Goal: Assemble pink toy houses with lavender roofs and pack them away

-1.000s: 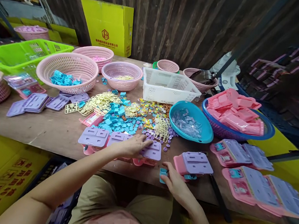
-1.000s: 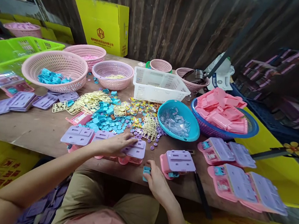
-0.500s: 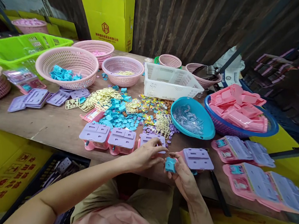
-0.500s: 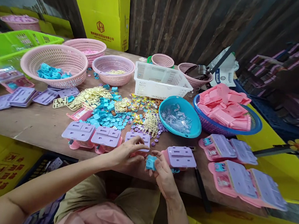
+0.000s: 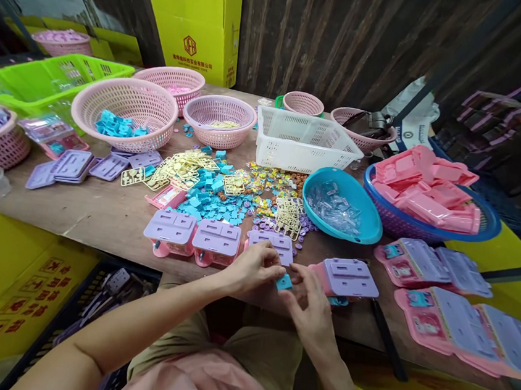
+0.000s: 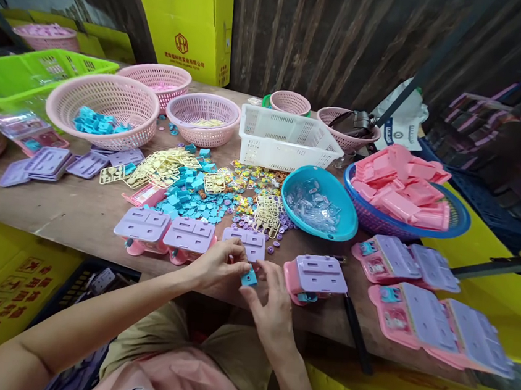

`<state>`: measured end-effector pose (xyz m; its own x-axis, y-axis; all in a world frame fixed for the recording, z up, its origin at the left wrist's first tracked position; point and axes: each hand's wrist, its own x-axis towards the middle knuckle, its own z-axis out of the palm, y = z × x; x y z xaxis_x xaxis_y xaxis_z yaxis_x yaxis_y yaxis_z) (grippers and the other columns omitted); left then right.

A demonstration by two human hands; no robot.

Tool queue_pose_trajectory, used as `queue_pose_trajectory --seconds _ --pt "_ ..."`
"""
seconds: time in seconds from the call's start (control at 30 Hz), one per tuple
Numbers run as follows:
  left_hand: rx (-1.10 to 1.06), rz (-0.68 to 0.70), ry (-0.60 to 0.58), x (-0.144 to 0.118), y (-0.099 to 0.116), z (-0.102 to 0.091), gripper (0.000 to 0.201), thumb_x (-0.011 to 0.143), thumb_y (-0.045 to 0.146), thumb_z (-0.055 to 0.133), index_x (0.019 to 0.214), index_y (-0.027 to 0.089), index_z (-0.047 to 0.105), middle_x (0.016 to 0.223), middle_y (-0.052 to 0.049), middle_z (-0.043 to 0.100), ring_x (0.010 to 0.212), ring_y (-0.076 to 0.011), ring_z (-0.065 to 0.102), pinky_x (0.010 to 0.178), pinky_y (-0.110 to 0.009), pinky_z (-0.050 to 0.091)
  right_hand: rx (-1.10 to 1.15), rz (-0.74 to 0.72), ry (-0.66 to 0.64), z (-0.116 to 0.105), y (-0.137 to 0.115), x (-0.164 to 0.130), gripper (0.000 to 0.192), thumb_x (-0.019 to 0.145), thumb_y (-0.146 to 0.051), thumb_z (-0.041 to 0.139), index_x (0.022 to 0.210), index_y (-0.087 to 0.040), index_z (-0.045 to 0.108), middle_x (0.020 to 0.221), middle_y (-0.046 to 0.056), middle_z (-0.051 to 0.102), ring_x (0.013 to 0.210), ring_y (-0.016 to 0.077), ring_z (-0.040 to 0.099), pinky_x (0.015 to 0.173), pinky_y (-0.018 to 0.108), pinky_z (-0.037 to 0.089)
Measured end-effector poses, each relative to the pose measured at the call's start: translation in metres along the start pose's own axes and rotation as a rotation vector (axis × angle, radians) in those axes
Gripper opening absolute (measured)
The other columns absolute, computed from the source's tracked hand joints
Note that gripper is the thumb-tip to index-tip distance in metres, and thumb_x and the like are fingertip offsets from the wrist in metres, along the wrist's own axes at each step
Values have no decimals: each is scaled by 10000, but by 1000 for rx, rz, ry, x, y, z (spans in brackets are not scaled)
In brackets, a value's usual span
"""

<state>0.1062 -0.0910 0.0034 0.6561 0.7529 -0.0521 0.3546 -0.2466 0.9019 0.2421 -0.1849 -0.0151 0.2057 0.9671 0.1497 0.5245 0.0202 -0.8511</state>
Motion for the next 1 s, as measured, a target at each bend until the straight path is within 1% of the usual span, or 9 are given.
queue_pose_trajectory --seconds 0.1,0.17,0.27,0.37,0.47,0.6,0.7,0.83,1.0 --pt "99 -10 8 0 2 1 187 815 265 560 677 141 584 803 -20 524 766 -142 521 728 -264 420 -196 -128 68 3 0 -1 285 832 -407 524 1039 -224 594 991 90 645 948 252 594 838 409 481" --pt "283 64 29 2 0 -5 120 804 264 578 822 152 617 976 -66 549 927 -198 529 841 -327 417 -233 -132 108 3 3 -2 290 852 -389 483 1046 -208 602 974 101 659 915 250 611 816 405 490" --pt "623 158 -5 6 -7 -24 507 707 221 687 1185 184 522 1281 -144 419 1220 -323 365 1007 -472 292 -186 -26 131 -3 8 -4 347 833 -429 503 1057 -185 607 988 110 668 856 242 633 774 386 508" --pt "758 174 -186 13 -16 -40 709 696 161 681 1340 177 386 1256 -173 419 1228 -339 362 1001 -468 303 -10 125 148 -9 10 -5 402 805 -479 532 1064 -179 596 1005 110 672 840 230 648 763 367 520" --pt "679 156 -252 23 -16 -44 723 698 176 667 1361 198 378 1097 -120 490 1072 -283 480 911 -380 399 239 232 213 -12 10 -4 438 775 -499 571 1083 -189 548 1018 103 668 900 221 644 748 338 537" --pt "435 47 -112 32 -12 -28 595 717 400 660 1269 234 513 968 -69 506 940 -247 515 842 -351 435 383 285 329 -12 10 -1 451 719 -492 642 1038 -196 521 983 93 668 898 212 645 720 323 549" --pt "219 -32 -41 31 -17 -11 537 777 506 567 1244 241 541 940 -64 522 925 -241 517 859 -369 424 343 265 309 -9 9 -1 401 729 -478 635 995 -192 544 955 89 674 875 204 651 760 335 540" --pt "-54 -78 19 24 -36 9 510 837 488 478 1259 202 508 1061 -92 525 1012 -246 502 932 -394 384 219 204 250 2 9 -3 356 757 -462 606 973 -182 566 955 95 671 805 196 659 693 323 549" --pt "-242 -7 104 15 -56 23 497 876 514 394 1246 188 451 1219 -110 472 1163 -241 433 1025 -401 306 -55 24 282 18 8 2 256 824 -385 558 981 -183 575 872 66 666 724 182 640 661 324 535"
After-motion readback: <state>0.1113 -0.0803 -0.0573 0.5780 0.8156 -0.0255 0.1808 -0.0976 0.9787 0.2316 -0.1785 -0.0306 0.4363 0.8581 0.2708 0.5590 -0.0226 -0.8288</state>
